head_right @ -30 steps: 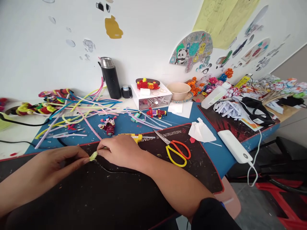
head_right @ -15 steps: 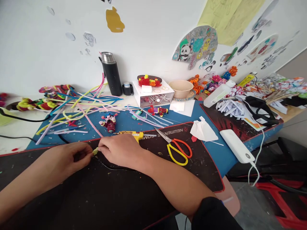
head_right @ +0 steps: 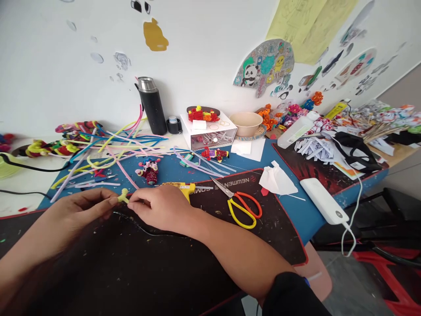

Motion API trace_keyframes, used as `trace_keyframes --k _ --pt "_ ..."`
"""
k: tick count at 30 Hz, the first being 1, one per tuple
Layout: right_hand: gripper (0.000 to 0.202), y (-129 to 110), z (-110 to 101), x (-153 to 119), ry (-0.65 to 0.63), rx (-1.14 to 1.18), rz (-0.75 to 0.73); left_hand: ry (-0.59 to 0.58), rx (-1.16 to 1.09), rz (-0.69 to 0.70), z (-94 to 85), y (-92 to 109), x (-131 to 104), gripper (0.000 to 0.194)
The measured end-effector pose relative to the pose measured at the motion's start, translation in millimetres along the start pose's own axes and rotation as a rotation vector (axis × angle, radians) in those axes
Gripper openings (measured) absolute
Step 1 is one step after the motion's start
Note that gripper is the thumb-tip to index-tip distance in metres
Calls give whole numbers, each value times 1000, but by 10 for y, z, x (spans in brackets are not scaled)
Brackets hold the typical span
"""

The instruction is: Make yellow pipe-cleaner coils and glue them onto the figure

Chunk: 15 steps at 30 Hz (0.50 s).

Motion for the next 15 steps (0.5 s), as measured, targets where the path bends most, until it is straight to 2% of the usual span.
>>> trace_keyframes --k 4,7,12,15 --pt "17 27 38 7 -86 280 77 -93 -271 36 70 -23 -15 55" --pt "27 15 84 -7 -193 446 111 -190 -362 21 111 -68 -42 55" --pt "27 5 83 -37 -279 370 125 -315 -255 70 110 -67 -93 56" --pt "19 -13 67 -23 -275 209 45 -414 -128 79 161 -63 -138 51"
Point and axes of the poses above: each hand's wrist, its own x-axis towards the middle knuckle, its own z-axis out of the palm, y = z × x, the point moved 7 cm from there along x, towards the middle knuckle, and after that the axes turned 5 degrees about x, right-handed, at the moved point
